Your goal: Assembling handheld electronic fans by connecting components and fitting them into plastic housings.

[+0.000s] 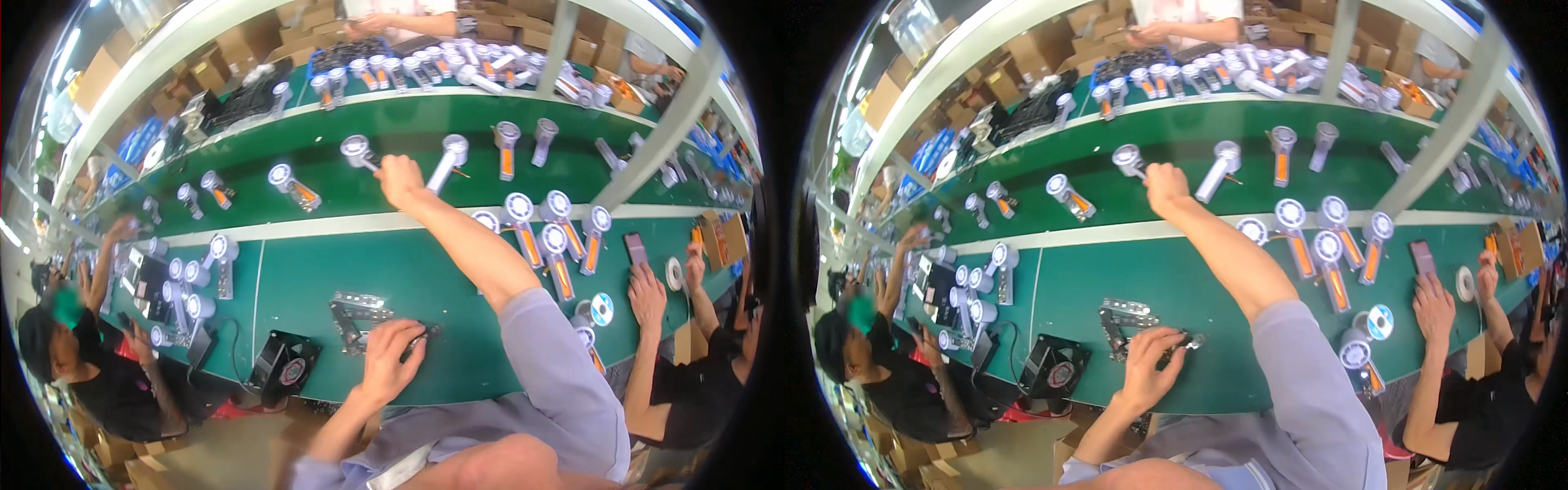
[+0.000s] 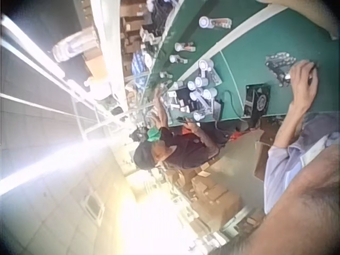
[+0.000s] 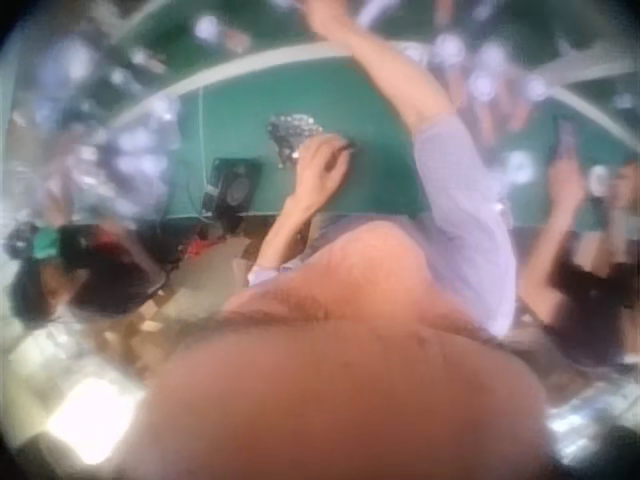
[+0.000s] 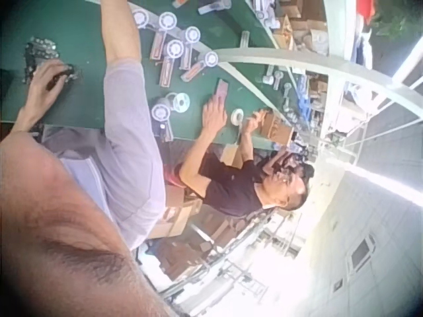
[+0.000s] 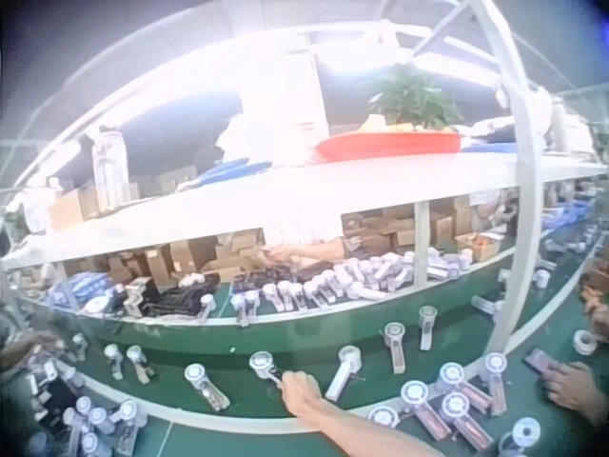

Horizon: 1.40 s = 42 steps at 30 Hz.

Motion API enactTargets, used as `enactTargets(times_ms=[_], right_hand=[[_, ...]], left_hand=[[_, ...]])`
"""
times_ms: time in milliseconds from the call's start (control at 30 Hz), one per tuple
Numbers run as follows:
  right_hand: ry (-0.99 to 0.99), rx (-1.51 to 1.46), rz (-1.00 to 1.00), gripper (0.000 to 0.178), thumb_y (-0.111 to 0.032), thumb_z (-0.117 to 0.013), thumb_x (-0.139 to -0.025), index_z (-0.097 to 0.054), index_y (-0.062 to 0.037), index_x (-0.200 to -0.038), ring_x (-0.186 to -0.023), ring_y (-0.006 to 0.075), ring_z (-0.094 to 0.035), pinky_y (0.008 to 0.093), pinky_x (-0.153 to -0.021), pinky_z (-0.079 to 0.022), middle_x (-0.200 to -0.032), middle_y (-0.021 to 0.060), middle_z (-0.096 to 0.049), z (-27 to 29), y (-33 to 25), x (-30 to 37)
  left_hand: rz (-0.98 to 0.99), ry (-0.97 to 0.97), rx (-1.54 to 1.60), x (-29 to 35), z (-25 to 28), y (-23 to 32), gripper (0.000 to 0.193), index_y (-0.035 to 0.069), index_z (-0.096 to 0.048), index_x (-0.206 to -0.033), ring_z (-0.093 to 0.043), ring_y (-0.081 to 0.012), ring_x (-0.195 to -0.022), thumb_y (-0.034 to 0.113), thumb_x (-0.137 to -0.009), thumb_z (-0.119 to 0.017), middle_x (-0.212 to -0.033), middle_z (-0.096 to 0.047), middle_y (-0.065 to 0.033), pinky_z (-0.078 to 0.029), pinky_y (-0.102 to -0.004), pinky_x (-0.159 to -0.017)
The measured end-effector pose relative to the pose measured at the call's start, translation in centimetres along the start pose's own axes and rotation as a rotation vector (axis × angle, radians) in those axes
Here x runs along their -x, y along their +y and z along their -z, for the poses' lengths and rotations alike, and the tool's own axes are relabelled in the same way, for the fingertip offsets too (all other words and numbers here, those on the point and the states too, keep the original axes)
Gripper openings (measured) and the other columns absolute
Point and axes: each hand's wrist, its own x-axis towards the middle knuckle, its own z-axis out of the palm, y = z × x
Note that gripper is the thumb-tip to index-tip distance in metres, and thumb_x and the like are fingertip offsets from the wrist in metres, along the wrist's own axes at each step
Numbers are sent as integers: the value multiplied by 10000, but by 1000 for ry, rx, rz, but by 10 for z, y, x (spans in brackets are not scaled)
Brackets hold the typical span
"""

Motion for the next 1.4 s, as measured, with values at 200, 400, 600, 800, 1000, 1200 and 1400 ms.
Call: enactTargets(times_ms=[200, 400, 600, 800, 1000, 1200, 1400], right_hand=[[-181, 27, -64, 387, -316, -769, -969, -661, 4, -1160, -1026, 457, -734, 530, -887, -597, -1079, 265, -751, 15, 22, -12], [-292, 416, -69, 204, -41, -689, -862, -700, 4, -1061, -1041, 425, -742, 536, -868, -612, -1057, 258, -750, 197, 90, 64], [-297, 243, -251, 556, -399, -613, -1044, -575, -27, -1456, -1166, 469, -685, 499, -1029, -538, -1303, 284, -699, 235, 233, 138], [-259, 161, -257, 554, -467, -631, -1022, -599, -2, -1321, -1088, 504, -698, 530, -981, -538, -1134, 339, -723, 241, 231, 161], [-177, 364, -321, 557, -385, -674, -997, -597, 71, -1308, -1129, 470, -687, 528, -965, -551, -1177, 349, -691, 254, 229, 173], [-98, 208, -230, 312, -283, -707, -969, -742, 0, -1097, -1123, 455, -692, 530, -968, -565, -1111, 286, -735, 210, 189, 84], [-228, 277, -482, 490, -383, -731, -973, -684, -1, -1276, -1198, 420, -697, 500, -1003, -588, -1291, 239, -710, 142, 156, 22]], left_hand=[[66, -50, 19, -37, -16, -10, 265, 39, -728, -1145, -670, -346, -1062, 75, -890, -787, -1154, -722, -144, -502, -453, -927], [254, -211, 285, -84, -56, -8, 592, -19, -542, -1435, -681, -322, -1007, 141, -925, -798, -1319, -633, -232, -570, -421, -826], [287, -397, 413, -149, -123, -26, 996, 2, -201, -1674, -687, -184, -870, 87, -900, -822, -1535, -461, -250, -601, -307, -729], [300, -440, 566, -147, -162, -4, 975, 24, -247, -1661, -736, -247, -930, 14, -863, -808, -1525, -433, -269, -631, -320, -701], [330, -447, 579, -154, -172, 24, 963, 0, -247, -1653, -707, -275, -957, 109, -886, -820, -1514, -445, -296, -616, -359, -786], [-104, 22, -169, -198, -131, -49, 568, 0, -548, -1417, -601, -408, -1224, 165, -907, -734, -1341, -632, -231, -467, -514, -1046], [204, -51, -451, -239, -132, -121, 615, 10, -519, -1460, -618, -385, -1179, 211, -921, -736, -1339, -637, -209, -457, -505, -983]])
